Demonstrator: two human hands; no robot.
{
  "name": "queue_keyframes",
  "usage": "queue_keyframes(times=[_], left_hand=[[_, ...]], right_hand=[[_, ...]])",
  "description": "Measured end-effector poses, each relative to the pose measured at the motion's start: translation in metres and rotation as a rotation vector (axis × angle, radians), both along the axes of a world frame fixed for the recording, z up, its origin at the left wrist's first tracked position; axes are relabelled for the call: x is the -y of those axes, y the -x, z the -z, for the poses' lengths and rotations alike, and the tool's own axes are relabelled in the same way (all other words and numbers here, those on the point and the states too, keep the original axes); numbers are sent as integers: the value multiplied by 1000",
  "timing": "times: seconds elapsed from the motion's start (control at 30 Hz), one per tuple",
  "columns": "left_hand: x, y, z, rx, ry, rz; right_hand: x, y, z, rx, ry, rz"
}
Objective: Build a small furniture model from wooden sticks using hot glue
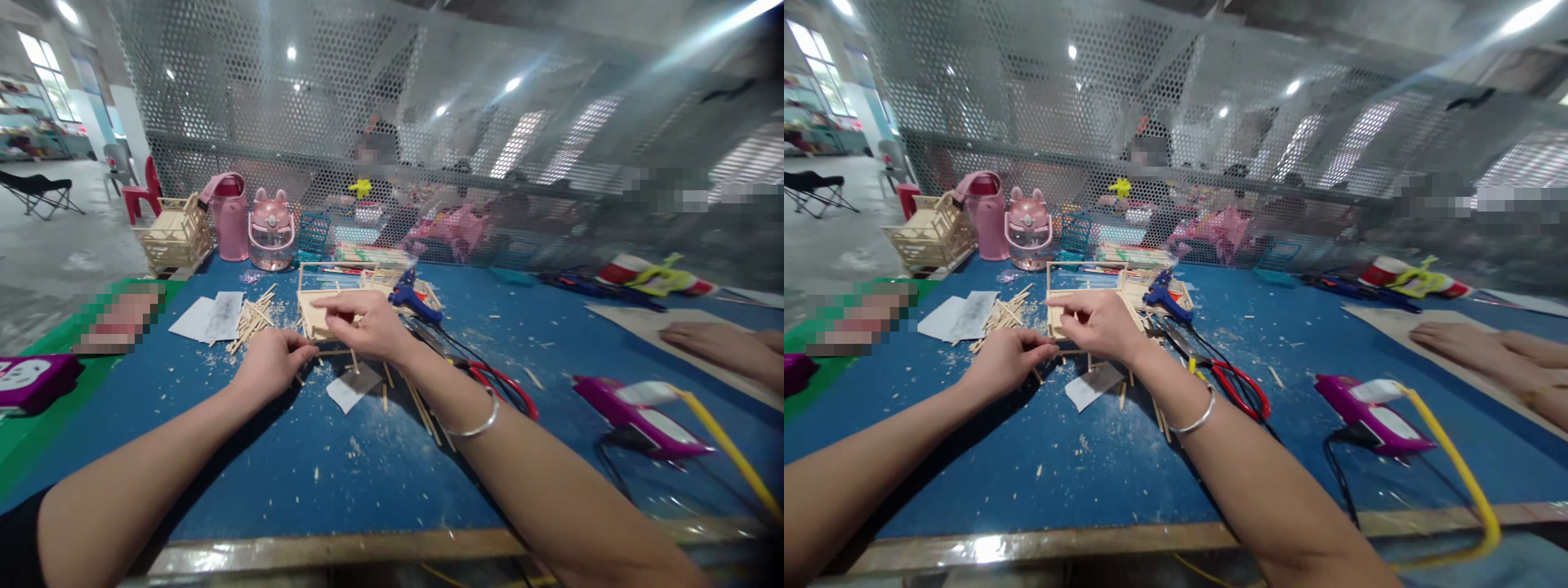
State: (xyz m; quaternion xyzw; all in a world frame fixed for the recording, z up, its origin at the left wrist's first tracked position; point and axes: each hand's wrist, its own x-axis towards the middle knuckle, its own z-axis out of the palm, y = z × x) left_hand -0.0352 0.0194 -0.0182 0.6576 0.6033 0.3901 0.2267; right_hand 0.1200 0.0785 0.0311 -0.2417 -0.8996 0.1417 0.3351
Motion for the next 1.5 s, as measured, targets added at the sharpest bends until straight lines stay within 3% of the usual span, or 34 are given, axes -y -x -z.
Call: queue_keyframes(times=[0.13,0.23,0.37,0.47,0.57,0.67,0.83,0.93,1.0,1.13,1.2,1.37,1.5], left_hand=[[2,1,-5,-16,45,65],[4,8,-12,-75,91,146],[-5,21,-16,-104,57,-63],[-24,26,-11,78,-45,-221],[-46,23,-5,269,-10,-198],[-59,18,0,398,78,-55],[-50,25,0,503,69,-75],[-34,30,-5,426,58,-78],[-22,30,-11,331,49,-90],[-2,24,-22,100,55,-146],[6,19,-28,22,39,-168],[14,10,-34,-141,20,-159],[12,10,-27,-205,-57,-225]], right_hand=[[-1,-5,-12,-126,32,138],[-5,-18,-17,-31,23,279],[-9,-47,-11,170,128,468],[-5,-61,-2,249,231,512],[-1,-65,4,232,241,498],[-3,-63,8,203,209,460],[-18,-60,21,94,290,392],[-27,-60,30,20,398,349],[-29,-63,30,-34,406,393],[-15,-73,13,-208,200,481],[-1,-76,1,-200,152,406],[23,-76,-13,15,290,116],[20,-75,-10,-14,275,160]])
